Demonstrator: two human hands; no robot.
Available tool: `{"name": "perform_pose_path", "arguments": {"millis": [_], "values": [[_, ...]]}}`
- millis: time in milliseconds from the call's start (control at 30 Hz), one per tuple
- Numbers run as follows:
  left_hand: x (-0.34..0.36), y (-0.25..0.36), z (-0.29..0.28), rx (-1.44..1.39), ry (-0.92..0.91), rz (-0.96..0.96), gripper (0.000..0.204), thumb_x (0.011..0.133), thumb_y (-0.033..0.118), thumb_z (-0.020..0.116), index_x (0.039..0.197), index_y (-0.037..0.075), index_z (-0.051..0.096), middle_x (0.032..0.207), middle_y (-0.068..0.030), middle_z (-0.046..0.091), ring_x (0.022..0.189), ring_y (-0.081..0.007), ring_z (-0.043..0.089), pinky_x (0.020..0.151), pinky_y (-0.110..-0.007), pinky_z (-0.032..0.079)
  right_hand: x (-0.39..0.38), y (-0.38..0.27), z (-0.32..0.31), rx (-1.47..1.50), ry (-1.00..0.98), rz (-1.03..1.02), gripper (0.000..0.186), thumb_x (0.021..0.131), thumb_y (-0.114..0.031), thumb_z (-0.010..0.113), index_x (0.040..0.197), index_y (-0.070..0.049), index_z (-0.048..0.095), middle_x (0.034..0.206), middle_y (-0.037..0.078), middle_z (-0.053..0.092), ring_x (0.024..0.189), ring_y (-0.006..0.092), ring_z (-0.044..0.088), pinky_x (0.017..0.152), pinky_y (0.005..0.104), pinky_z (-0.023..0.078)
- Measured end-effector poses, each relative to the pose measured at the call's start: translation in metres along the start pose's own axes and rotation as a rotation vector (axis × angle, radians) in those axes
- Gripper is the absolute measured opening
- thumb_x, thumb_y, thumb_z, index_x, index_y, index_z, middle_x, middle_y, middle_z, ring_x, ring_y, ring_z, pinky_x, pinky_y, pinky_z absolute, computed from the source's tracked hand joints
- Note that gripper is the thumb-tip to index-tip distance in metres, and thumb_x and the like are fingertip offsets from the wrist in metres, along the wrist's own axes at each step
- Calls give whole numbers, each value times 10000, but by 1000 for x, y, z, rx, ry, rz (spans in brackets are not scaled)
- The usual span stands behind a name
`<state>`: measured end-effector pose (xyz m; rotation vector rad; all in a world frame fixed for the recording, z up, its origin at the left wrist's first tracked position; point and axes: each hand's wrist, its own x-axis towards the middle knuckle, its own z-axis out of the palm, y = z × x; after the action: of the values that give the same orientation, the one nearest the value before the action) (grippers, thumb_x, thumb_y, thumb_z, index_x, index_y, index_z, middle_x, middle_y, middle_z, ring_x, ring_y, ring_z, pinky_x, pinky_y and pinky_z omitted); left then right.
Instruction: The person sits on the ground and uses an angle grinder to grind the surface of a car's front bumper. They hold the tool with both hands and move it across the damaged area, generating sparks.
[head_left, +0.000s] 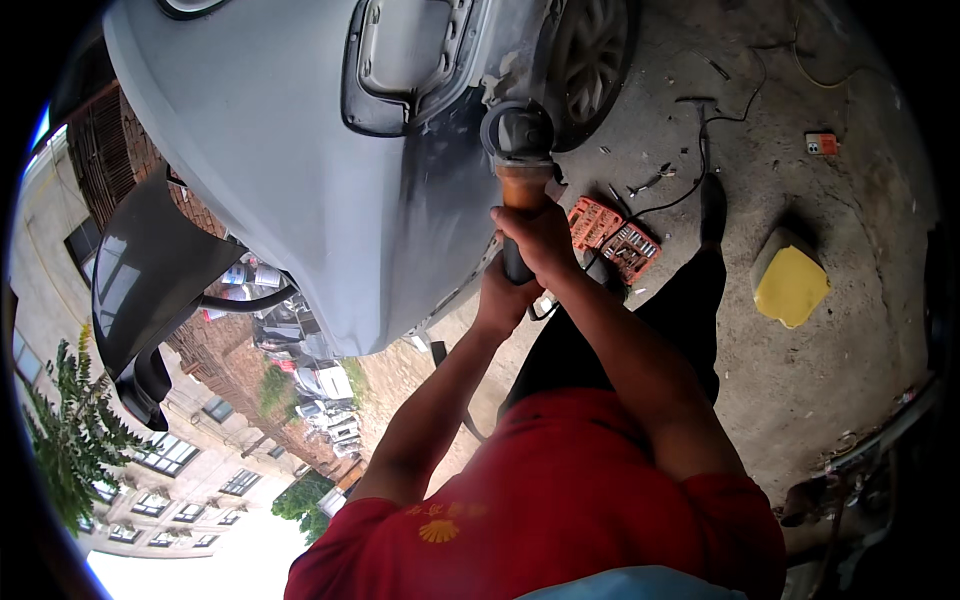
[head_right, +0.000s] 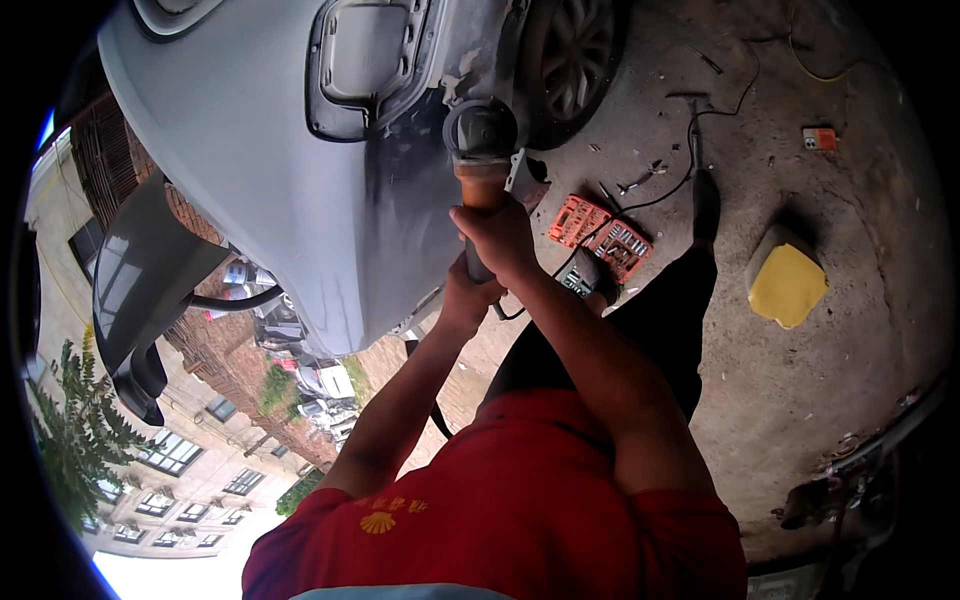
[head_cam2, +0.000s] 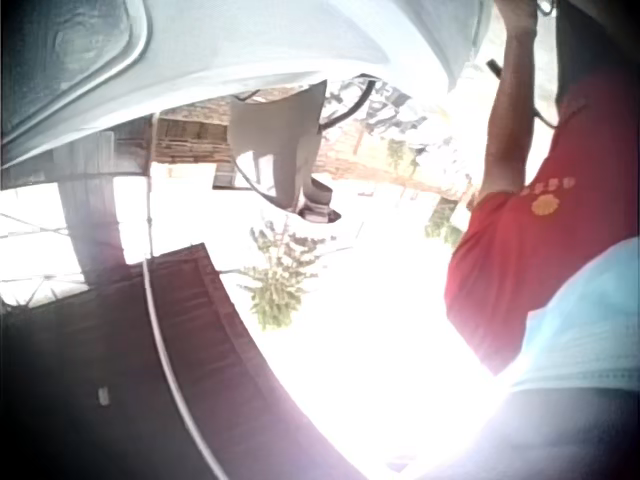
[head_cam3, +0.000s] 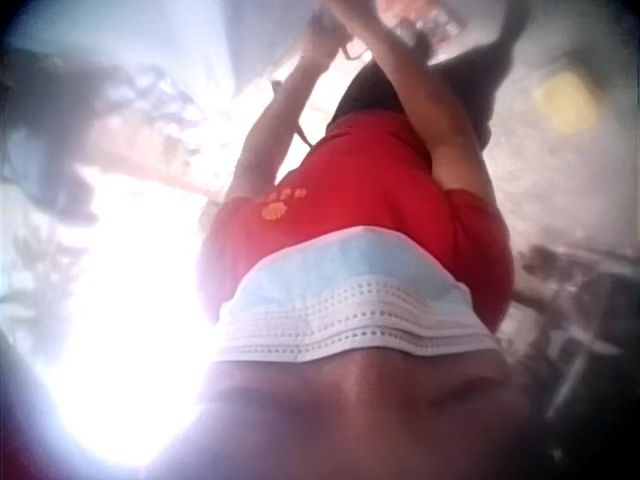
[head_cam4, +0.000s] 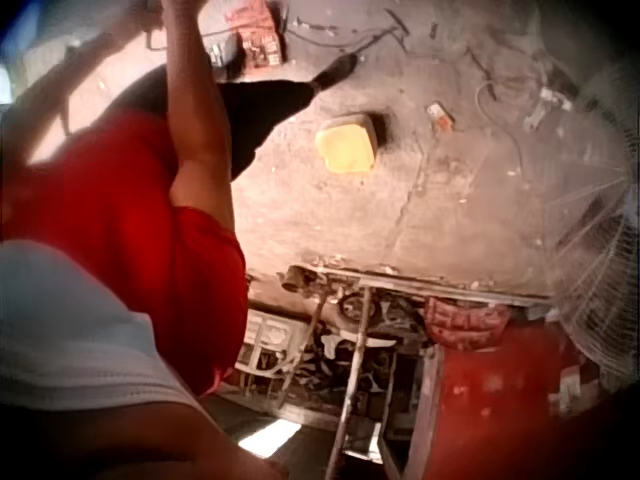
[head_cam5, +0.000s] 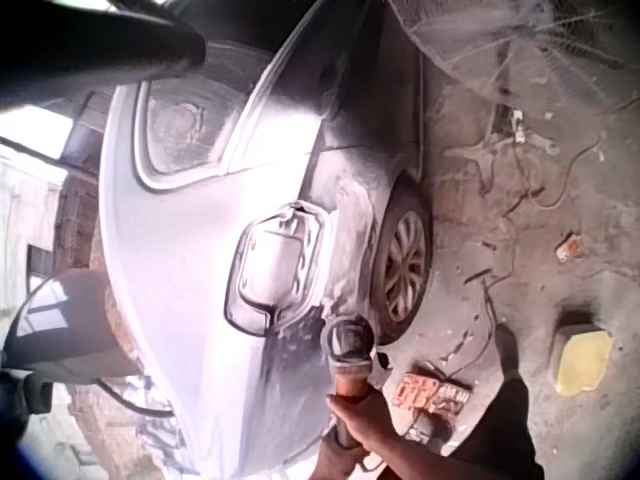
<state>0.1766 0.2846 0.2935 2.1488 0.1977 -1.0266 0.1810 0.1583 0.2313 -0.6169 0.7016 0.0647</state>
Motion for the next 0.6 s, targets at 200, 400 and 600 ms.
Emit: {"name": "perform_pose_path", "arguments": {"millis": [200,400,600], "values": [[-7,-4,0,-64,11,-36,599,837,194,904,1318,-27,622,1065,-56,735,907,-133,694,782,-315,579,-8,4,8,-53,32,-3,309,922,-279,825,805,-23,698,727,49,722,690,157,708,706,357,552],[6,-3,-1,-10,-6,30,510,840,199,886,1232,-19,644,1006,-53,726,854,-119,656,731,-328,555,6,3,-2,-1,-32,-20,303,930,-252,855,1031,6,732,867,50,739,757,156,739,747,333,600],[-5,-17,6,-84,18,-22,503,825,199,903,1202,-35,664,975,-49,734,862,-127,685,735,-333,564,-5,15,-4,-3,10,29,299,938,-250,852,1044,7,742,848,48,741,765,155,745,742,333,600]]}}
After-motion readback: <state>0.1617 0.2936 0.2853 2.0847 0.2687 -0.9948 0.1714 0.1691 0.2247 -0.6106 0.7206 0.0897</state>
